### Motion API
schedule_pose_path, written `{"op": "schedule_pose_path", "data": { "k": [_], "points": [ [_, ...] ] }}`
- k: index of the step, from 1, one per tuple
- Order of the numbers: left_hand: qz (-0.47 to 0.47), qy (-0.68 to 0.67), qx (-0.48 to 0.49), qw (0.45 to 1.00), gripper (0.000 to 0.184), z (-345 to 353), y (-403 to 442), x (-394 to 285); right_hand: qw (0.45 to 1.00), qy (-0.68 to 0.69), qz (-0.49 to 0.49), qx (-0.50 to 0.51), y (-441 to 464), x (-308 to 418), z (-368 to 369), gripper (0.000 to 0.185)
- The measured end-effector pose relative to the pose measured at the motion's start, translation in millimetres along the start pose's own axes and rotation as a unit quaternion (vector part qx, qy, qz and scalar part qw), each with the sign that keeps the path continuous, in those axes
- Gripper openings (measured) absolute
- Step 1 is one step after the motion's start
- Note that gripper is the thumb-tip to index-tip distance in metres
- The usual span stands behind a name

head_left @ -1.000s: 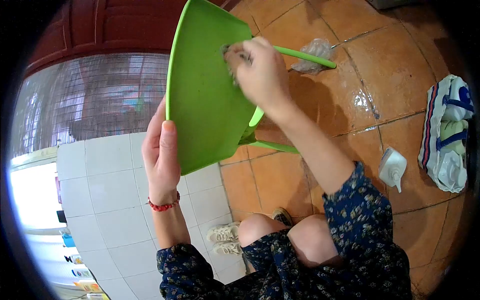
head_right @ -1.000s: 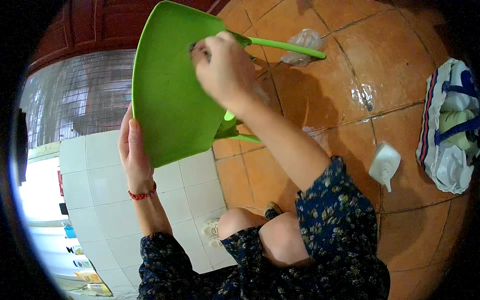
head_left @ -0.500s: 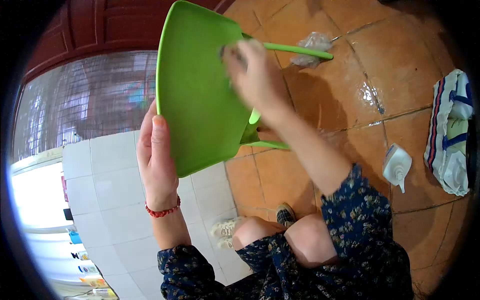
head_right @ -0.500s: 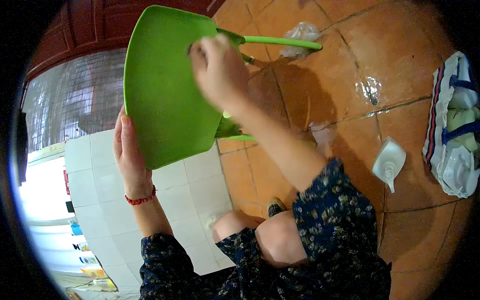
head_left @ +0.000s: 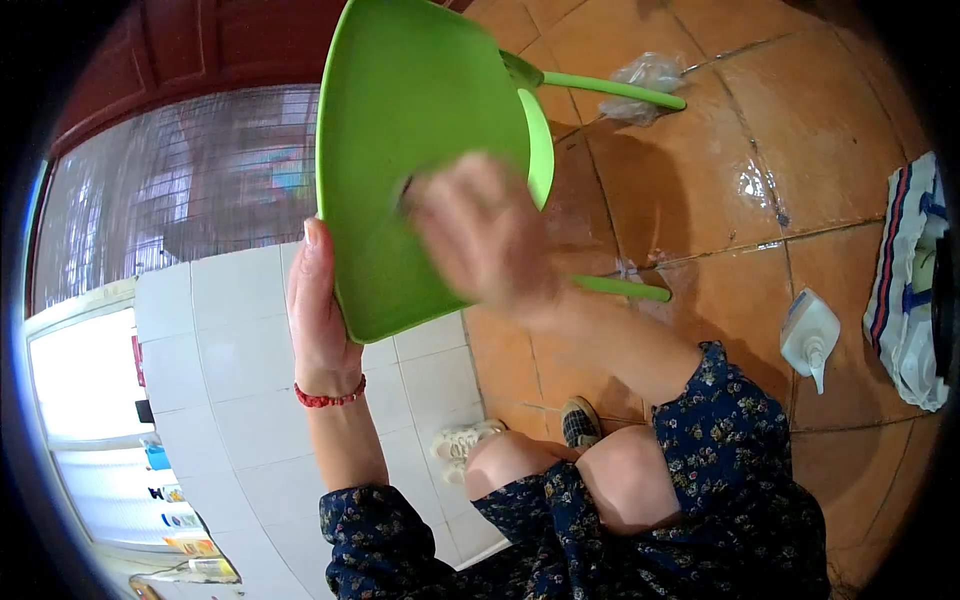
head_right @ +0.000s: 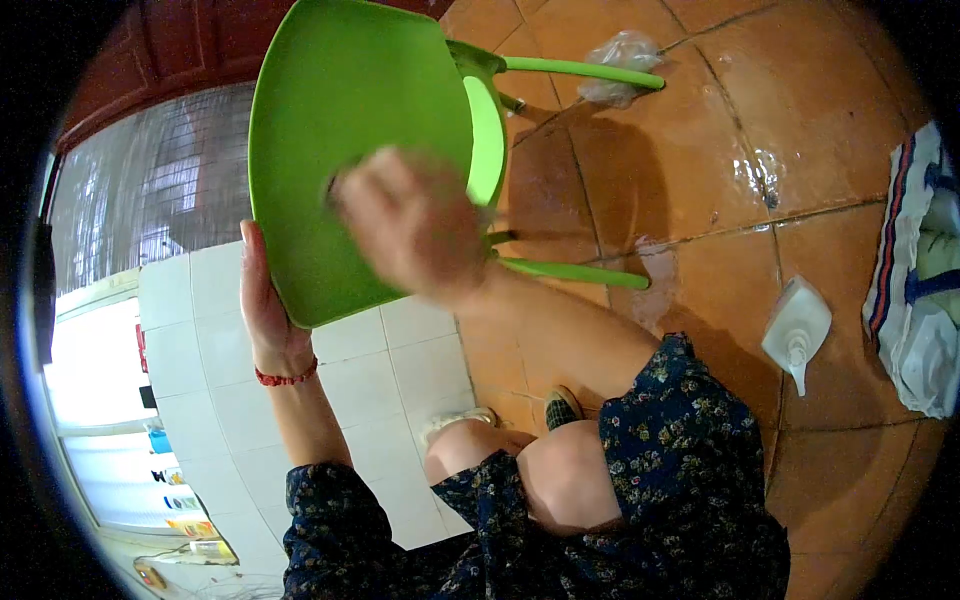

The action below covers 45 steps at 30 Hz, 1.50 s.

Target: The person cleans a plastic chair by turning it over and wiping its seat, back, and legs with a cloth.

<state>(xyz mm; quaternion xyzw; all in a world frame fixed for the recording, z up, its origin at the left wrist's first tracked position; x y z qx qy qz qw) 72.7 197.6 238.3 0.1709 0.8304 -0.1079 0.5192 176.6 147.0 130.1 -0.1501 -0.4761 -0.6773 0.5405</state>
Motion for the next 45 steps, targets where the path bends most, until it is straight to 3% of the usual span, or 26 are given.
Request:
{"op": "schedule_pose_path", "data": {
  "k": [3,6,11,12,14,16,20,24,26,28,31,33,36,41,45],
  "points": [
    [-0.001,0.021,0.017,1.000,0.047,-1,2,3,0.992,-0.038,0.119,-0.024,45,-78,16,0.011],
    [0.004,0.030,0.007,1.000,0.048,5,-4,-3,0.991,-0.019,0.131,-0.037,66,-69,32,0.019],
    [-0.013,-0.026,0.039,0.999,0.049,6,-1,-3,0.999,0.022,0.016,-0.043,33,25,11,0.035],
    [-0.019,-0.058,0.065,0.996,0.049,3,1,-1,0.997,0.048,0.057,-0.010,7,38,12,0.029],
    [-0.018,-0.078,0.085,0.993,0.050,4,-1,2,0.994,0.091,0.041,0.040,-32,50,11,0.023],
    [-0.009,-0.054,0.073,0.996,0.050,4,-1,3,0.988,0.120,-0.069,0.075,-53,53,-5,0.023],
    [0.013,0.022,-0.045,0.999,0.050,0,-4,-2,0.990,0.025,-0.098,0.102,-60,13,-24,0.024],
    [0.024,0.060,-0.066,0.996,0.048,-1,-6,-5,0.983,-0.077,-0.128,0.104,-35,-28,-26,0.029],
    [0.045,0.048,-0.060,0.996,0.047,-3,-5,-7,0.988,-0.135,-0.008,0.081,-1,-65,-13,0.030],
    [0.043,0.078,-0.086,0.992,0.052,1,-10,-10,0.962,-0.025,0.252,0.105,24,-122,8,0.032],
    [0.052,0.093,-0.080,0.991,0.054,7,-13,-16,0.888,-0.029,0.442,0.123,42,-92,-7,0.020],
    [0.058,0.077,-0.059,0.994,0.053,9,-11,-16,0.956,-0.087,0.261,0.098,8,-88,-11,0.028],
    [0.049,0.057,-0.038,0.996,0.049,2,-7,-12,0.987,-0.127,0.035,0.091,-36,-42,-32,0.040],
    [0.046,0.008,-0.001,0.999,0.043,3,-6,-10,0.969,-0.083,0.137,0.187,-105,-25,-34,0.046],
    [0.050,-0.002,-0.047,0.998,0.039,-3,-5,-10,0.968,-0.027,0.107,0.224,-104,3,-44,0.050]
  ]
}}
Point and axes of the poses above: each hand's wrist, its own y-axis towards the middle knuckle, its own z-axis out of the palm, x = y × z, the point moved 7 cm from there along y, towards the middle knuckle, and after that the axes turned 12 degrees about -x, right-handed, at the moved point
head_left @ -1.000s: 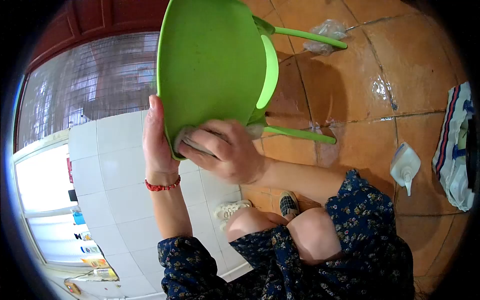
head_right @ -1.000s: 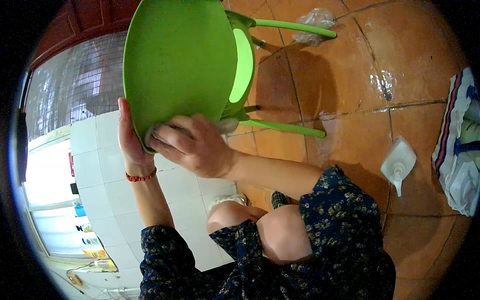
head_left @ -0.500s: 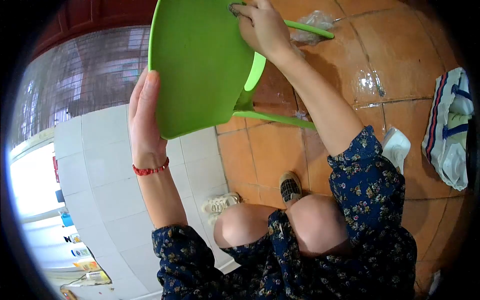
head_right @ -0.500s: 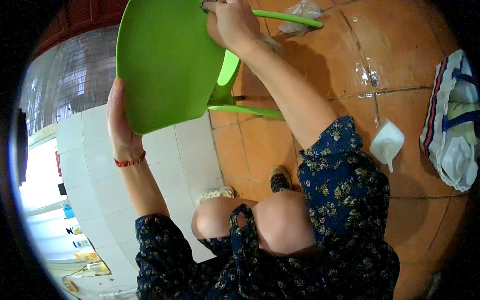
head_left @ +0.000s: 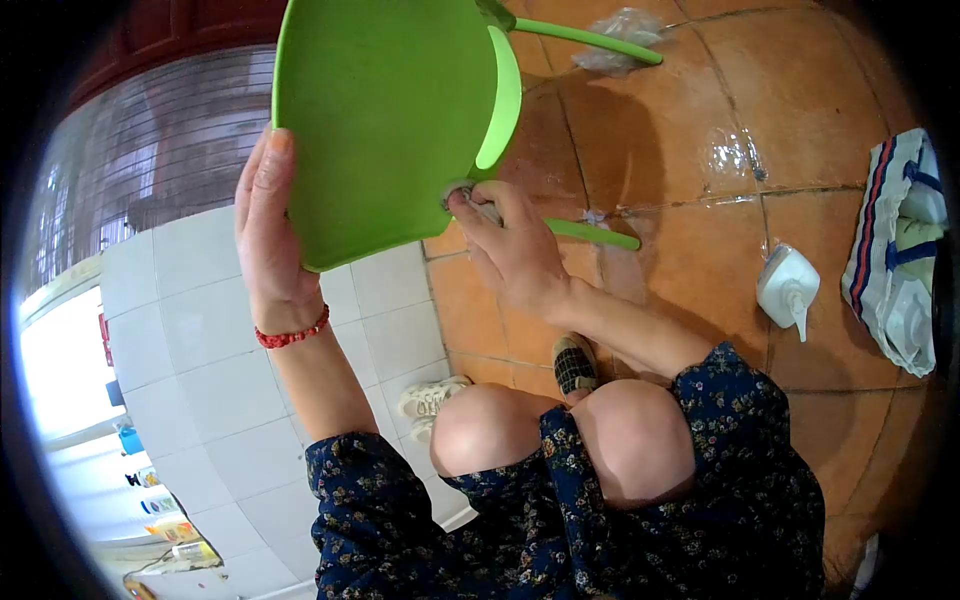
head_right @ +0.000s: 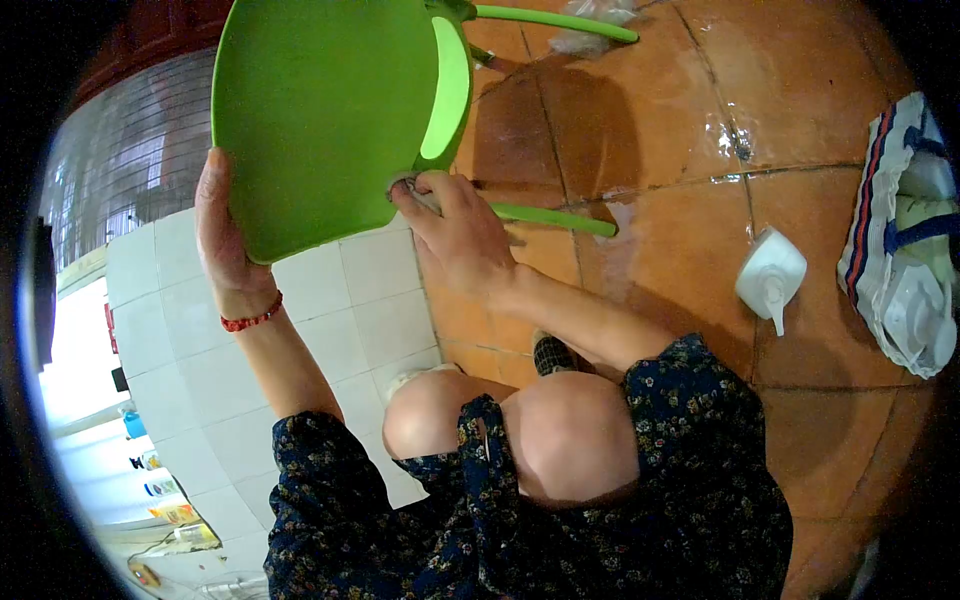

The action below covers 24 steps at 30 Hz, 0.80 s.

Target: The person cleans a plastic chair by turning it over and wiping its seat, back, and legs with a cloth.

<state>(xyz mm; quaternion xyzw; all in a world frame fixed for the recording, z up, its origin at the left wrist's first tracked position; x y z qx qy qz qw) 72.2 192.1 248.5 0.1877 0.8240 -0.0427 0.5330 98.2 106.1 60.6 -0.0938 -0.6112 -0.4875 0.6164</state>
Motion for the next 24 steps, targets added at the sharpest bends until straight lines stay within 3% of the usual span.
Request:
{"op": "schedule_pose_path", "data": {
  "k": [3,5,9,12,15,21,24],
  "points": [
    [0.012,-0.025,0.023,0.999,0.038,-3,3,0,0.993,0.116,0.008,0.028,-2,20,7,0.052],
    [0.023,-0.031,-0.004,0.999,0.037,-1,-1,-3,0.997,0.061,-0.024,0.033,9,25,2,0.048],
    [0.037,-0.052,0.068,0.996,0.041,2,-2,-6,0.994,-0.004,-0.111,0.015,12,11,-2,0.040],
    [0.050,-0.082,0.081,0.992,0.045,2,-2,-8,0.992,0.020,-0.124,-0.018,16,4,-12,0.035],
    [0.048,-0.100,0.082,0.990,0.047,2,-3,-10,0.994,-0.009,-0.090,0.069,17,18,-4,0.033],
    [0.042,-0.090,0.092,0.991,0.044,4,-1,-12,0.986,0.107,0.035,0.121,38,38,12,0.027],
    [0.027,-0.100,0.101,0.989,0.042,2,5,-7,0.971,0.175,0.006,0.165,59,69,17,0.027]
  ]
}}
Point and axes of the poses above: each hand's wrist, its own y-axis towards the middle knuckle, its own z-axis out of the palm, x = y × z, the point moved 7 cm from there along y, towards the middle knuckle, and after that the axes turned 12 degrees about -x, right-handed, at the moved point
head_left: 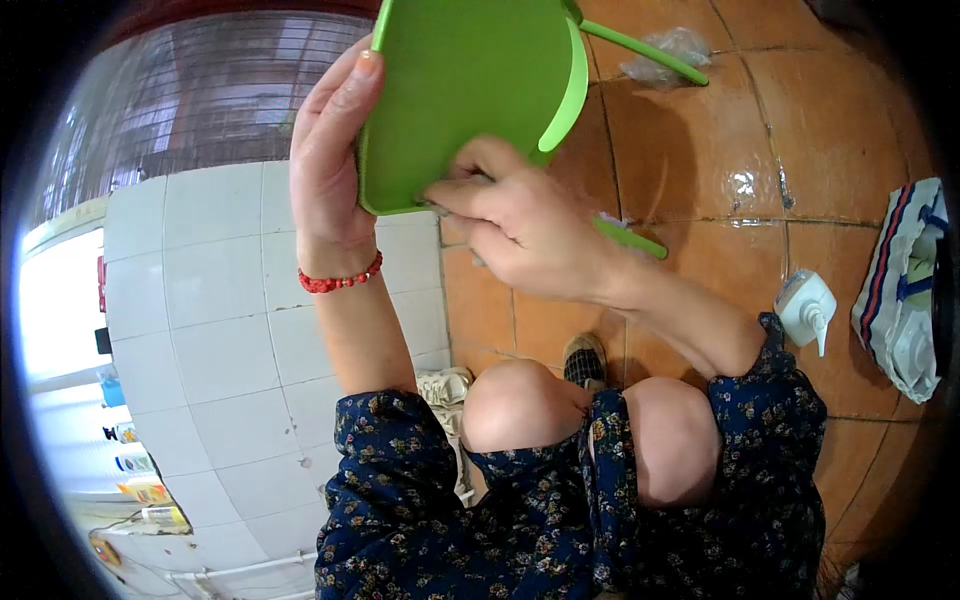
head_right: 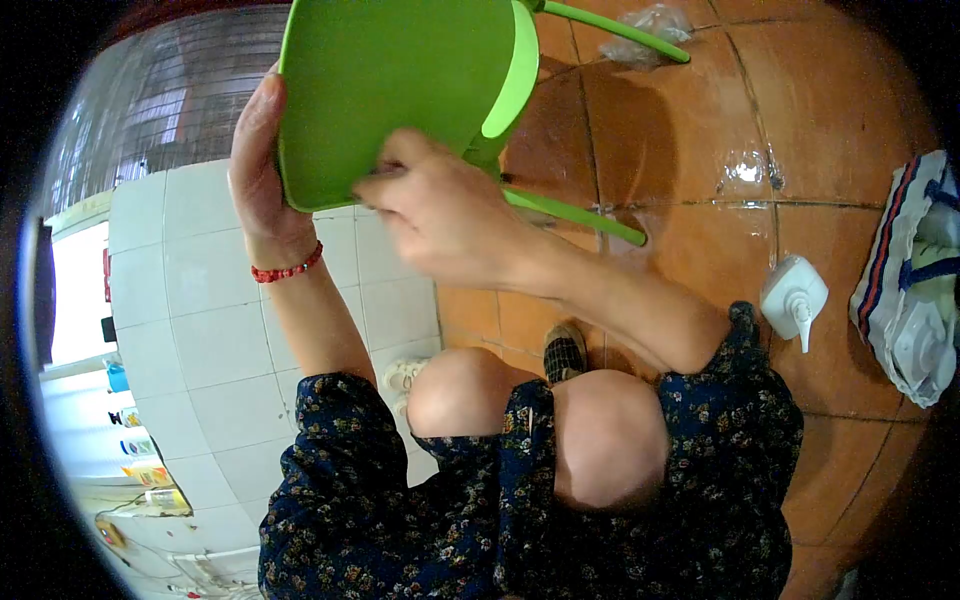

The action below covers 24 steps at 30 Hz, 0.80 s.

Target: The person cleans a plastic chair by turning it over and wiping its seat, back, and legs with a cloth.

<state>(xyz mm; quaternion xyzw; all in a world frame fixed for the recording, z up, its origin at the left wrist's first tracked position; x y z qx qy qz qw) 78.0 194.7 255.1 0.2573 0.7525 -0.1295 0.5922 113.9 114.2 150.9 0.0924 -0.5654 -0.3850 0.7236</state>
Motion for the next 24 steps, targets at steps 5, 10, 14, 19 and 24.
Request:
{"op": "schedule_pose_path", "data": {
  "k": [5,10,14,19,24],
  "points": [
    [-0.006,0.029,-0.011,1.000,0.038,1,1,-1,0.992,0.118,0.045,0.017,14,36,9,0.027],
    [-0.015,0.016,-0.019,1.000,0.034,2,-1,2,0.995,0.066,-0.047,-0.051,1,28,9,0.023],
    [0.008,0.027,-0.056,0.998,0.037,7,-6,0,0.979,-0.083,-0.181,-0.046,0,29,5,0.025],
    [0.032,0.059,-0.031,0.997,0.051,16,-10,-6,0.852,-0.245,-0.434,-0.161,11,37,-7,0.020],
    [0.017,0.112,-0.053,0.992,0.058,13,-13,-6,0.807,-0.303,-0.446,-0.240,55,22,-50,0.026]
  ]
}}
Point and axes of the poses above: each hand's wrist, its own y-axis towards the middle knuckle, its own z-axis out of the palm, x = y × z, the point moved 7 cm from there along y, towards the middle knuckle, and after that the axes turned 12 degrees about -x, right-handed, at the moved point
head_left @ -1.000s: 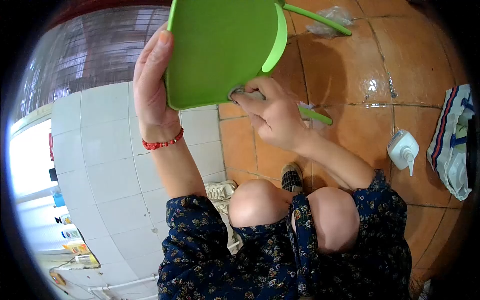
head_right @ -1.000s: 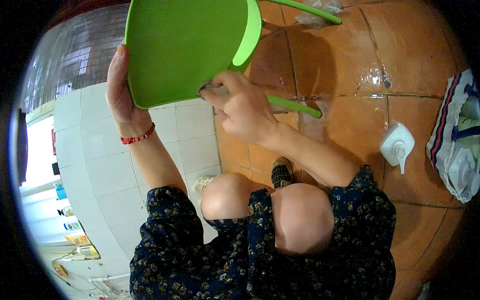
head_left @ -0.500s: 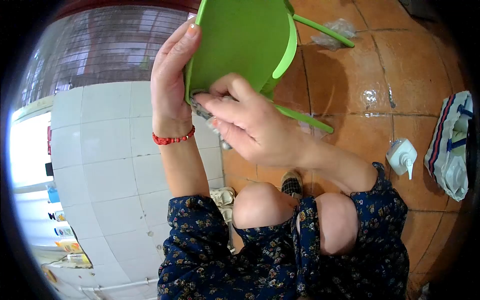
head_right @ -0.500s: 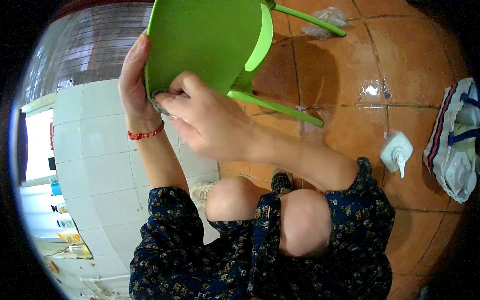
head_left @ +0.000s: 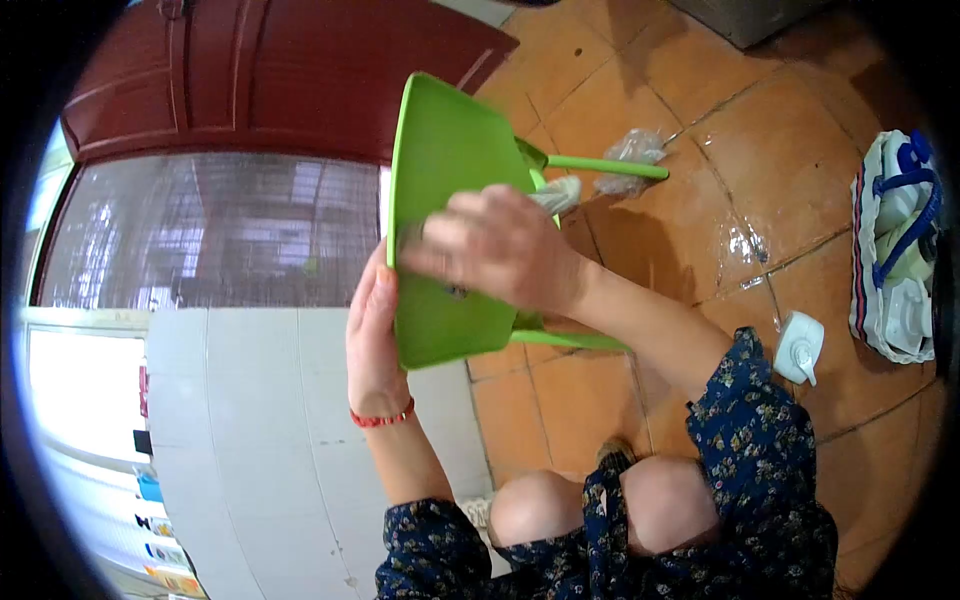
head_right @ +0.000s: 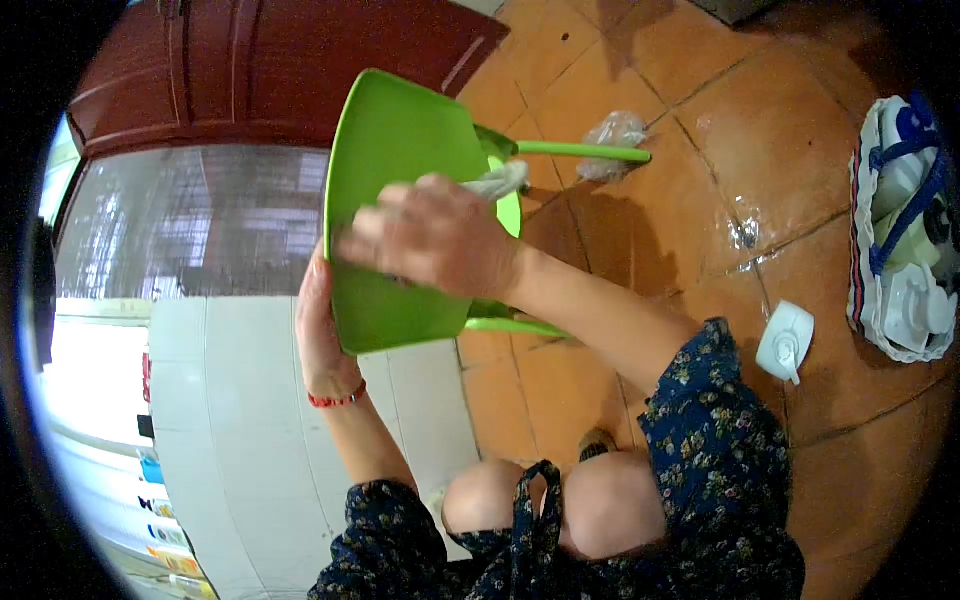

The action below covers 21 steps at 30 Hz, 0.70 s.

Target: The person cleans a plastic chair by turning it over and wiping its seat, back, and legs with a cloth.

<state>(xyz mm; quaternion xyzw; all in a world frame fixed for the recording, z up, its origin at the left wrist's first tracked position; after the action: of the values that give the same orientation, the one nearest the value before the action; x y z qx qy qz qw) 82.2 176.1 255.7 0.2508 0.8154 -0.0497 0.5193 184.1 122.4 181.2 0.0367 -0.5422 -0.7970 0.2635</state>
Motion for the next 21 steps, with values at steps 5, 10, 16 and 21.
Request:
{"op": "schedule_pose_path", "data": {
  "k": [5,10,16,21],
  "points": [
    [0.029,0.056,-0.024,0.998,0.059,-3,0,2,0.984,0.028,0.176,-0.019,15,-56,21,0.040],
    [0.014,0.035,0.007,0.999,0.069,-1,-1,-1,0.977,-0.012,0.214,0.010,20,-67,29,0.037],
    [0.026,0.037,0.008,0.999,0.074,-5,-2,0,0.976,-0.066,0.189,0.085,19,-114,52,0.036],
    [0.041,0.041,0.005,0.998,0.078,-7,-8,-11,0.954,-0.126,0.218,0.162,18,-128,56,0.035]
  ]
}}
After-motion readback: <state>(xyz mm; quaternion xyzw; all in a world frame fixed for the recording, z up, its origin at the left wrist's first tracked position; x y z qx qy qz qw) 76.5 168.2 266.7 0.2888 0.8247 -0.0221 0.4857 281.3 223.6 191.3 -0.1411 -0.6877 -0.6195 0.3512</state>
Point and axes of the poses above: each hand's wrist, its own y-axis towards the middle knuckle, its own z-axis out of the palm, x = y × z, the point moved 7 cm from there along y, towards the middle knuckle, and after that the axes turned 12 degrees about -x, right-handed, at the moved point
